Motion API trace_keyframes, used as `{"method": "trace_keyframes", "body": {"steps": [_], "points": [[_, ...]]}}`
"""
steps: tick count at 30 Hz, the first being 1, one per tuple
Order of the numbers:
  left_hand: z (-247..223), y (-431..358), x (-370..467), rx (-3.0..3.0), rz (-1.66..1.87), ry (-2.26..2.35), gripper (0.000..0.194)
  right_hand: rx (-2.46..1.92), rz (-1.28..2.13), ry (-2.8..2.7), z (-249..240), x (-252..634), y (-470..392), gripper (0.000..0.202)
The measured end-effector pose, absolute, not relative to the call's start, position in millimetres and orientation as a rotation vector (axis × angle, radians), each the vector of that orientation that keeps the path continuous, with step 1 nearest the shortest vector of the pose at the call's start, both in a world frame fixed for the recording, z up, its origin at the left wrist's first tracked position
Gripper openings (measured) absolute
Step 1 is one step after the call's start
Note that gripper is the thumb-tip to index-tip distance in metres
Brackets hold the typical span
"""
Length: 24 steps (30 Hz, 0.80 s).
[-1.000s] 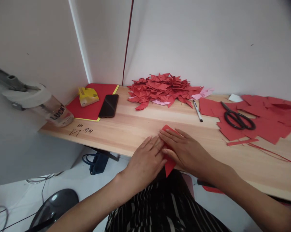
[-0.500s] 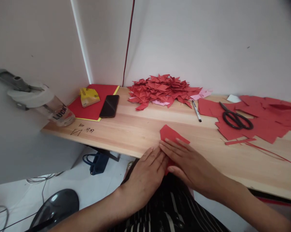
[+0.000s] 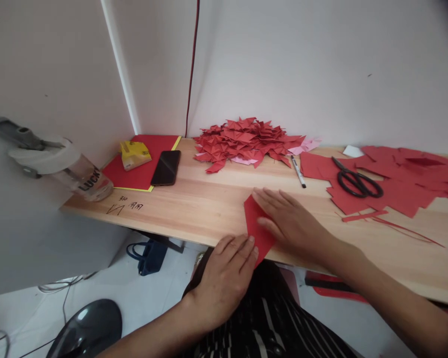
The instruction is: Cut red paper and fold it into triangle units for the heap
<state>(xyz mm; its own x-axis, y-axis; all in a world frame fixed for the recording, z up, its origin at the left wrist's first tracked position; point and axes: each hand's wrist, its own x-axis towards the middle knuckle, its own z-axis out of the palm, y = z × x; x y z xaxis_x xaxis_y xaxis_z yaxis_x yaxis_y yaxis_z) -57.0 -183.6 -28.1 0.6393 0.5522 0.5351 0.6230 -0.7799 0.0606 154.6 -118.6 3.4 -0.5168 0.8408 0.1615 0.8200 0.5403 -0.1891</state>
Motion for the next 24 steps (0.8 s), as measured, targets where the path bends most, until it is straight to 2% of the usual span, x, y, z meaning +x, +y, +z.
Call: {"method": "trace_keyframes", "body": {"steps": [3, 5, 7, 12, 14, 17, 19, 22, 24], "points": [[-29, -181, -58, -2.787, -0.856, -0.985, 0.031, -1.169, 0.346, -2.665, 7, 149, -156, 0.058], [-29, -179, -57, -2.807, -0.893, -0.97, 0.032, -1.161, 0.443, -2.668, 9, 145, -169, 0.061], [-29, -178, -57, -2.801, -0.921, -0.95, 0.029, -1.162, 0.499, -2.668, 9, 142, -167, 0.056], [-30, -179, -55, -2.735, -0.977, -0.942, 0.025, -1.179, 0.404, -2.693, 3, 148, -121, 0.053], [-32, -180, -55, -2.728, -1.017, -0.94, 0.022, -1.309, 0.292, -2.619, -1, 155, -105, 0.054], [-32, -179, -56, -2.752, -1.035, -0.945, 0.022, -1.504, 0.159, -2.489, -2, 162, -106, 0.056], [-32, -179, -57, -2.762, -1.024, -0.958, 0.024, -1.472, 0.121, -2.46, -1, 162, -123, 0.057], [-29, -178, -58, -2.8, -1.007, -0.952, 0.026, -1.172, 0.287, -2.617, 0, 153, -158, 0.061], [-27, -177, -58, -2.82, -1.008, -0.936, 0.029, -1.142, 0.401, -2.655, 1, 147, -174, 0.062]]}}
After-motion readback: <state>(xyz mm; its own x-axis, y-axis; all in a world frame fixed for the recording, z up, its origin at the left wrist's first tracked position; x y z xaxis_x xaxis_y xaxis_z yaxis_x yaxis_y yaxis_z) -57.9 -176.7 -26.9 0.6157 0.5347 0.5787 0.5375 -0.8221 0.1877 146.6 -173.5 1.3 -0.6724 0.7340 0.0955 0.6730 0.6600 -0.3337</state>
